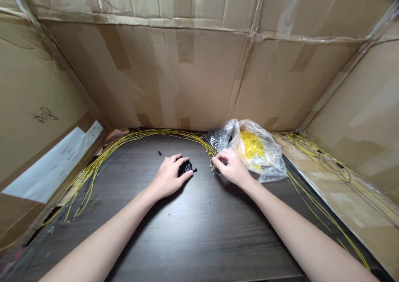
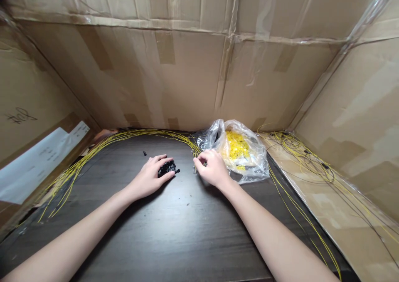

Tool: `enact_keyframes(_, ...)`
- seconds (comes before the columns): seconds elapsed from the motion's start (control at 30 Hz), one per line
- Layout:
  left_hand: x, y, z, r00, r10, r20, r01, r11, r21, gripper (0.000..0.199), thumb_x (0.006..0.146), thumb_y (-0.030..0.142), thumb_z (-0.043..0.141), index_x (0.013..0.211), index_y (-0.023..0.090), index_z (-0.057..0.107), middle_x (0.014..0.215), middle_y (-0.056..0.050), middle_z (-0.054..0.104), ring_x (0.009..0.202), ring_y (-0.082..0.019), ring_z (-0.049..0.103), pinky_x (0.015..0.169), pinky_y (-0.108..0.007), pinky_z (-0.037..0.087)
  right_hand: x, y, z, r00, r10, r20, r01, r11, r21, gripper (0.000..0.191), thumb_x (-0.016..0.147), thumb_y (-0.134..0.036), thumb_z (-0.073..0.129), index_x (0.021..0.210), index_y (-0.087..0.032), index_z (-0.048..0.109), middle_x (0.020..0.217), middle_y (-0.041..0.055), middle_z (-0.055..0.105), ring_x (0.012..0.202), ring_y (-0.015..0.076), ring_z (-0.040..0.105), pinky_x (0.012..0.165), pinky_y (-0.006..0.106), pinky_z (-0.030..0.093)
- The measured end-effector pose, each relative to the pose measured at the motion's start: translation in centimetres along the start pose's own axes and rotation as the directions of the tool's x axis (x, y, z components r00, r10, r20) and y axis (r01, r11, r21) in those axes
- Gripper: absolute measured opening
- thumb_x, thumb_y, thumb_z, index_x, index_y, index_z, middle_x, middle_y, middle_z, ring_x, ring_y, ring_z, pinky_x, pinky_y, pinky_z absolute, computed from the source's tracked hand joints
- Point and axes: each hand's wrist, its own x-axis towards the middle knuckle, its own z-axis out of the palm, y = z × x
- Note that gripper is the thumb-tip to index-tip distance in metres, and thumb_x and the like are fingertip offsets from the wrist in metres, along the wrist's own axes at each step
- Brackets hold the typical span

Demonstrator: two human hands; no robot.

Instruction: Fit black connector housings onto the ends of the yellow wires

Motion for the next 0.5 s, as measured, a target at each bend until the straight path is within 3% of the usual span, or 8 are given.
enact_keyframes(0.1,0.0,0.1,-0.1,1.0,-0.016,-0.001,0.016,1.0,-0.006,0.055,0.09,0.056,0.049,0.134,0.024,0.053,0.141,-0.013,0.048,0.133,-0.031,0.042,0.114,-0.055,0.024,0.0,0.0,0.1,0.999,0.027,-0.032,-0.027,1.0,-0.011,0.034,0.091,-0.031,0.051,0.06,-0.019,0.06,0.064,0.002,0.061,0.067,0.0166,0.055,0.067,0.029,0.041)
enact_keyframes(0.23,0.0,0.2,-0.2,1.0,-0.01,-0.003,0.01,1.0,-0.02,0.056,0.091,0.055,0.048,0.136,0.022,0.051,0.14,-0.013,0.049,0.133,-0.03,0.041,0.112,-0.054,0.028,1.8,1.1,-0.2,0.986,0.13,-0.108,-0.131,0.991,0.0,0.018,0.085,-0.025,0.056,0.076,-0.018,0.07,0.072,0.0023,0.068,0.065,0.0164,0.06,0.065,0.028,0.045)
enact_keyframes(0.37,-0.1,0.3,-0.3,1.0,-0.023,-0.002,0.023,0.999,-0.025,0.054,0.092,0.054,0.047,0.134,0.022,0.052,0.141,-0.013,0.048,0.133,-0.03,0.04,0.113,-0.054,0.028,6.3,2.3,-0.6,0.985,0.156,-0.074,-0.163,0.982,-0.095,0.021,0.079,-0.015,0.057,0.091,-0.016,0.073,0.081,0.0043,0.073,0.074,0.0175,0.066,0.072,0.027,0.05)
enact_keyframes(0.43,-0.1,0.4,-0.3,0.999,-0.034,0.001,0.034,0.999,-0.026,0.053,0.091,0.054,0.047,0.133,0.022,0.053,0.141,-0.013,0.048,0.133,-0.031,0.041,0.113,-0.054,0.028,8.9,2.8,-0.5,0.992,0.107,-0.067,-0.119,0.966,-0.227,0.026,0.081,-0.011,0.052,0.096,-0.015,0.073,0.093,0.007,0.074,0.084,0.0179,0.067,0.081,0.027,0.049)
enact_keyframes(0.5,-0.2,0.4,-0.3,0.999,-0.039,0.006,0.039,0.999,-0.027,0.052,0.091,0.053,0.048,0.133,0.022,0.054,0.141,-0.013,0.048,0.133,-0.031,0.041,0.112,-0.054,0.028,11.2,3.1,-0.3,0.995,0.097,0.03,-0.077,0.919,-0.387,0.033,0.083,-0.008,0.049,0.105,-0.015,0.072,0.104,0.0084,0.072,0.096,0.0181,0.066,0.088,0.026,0.047)
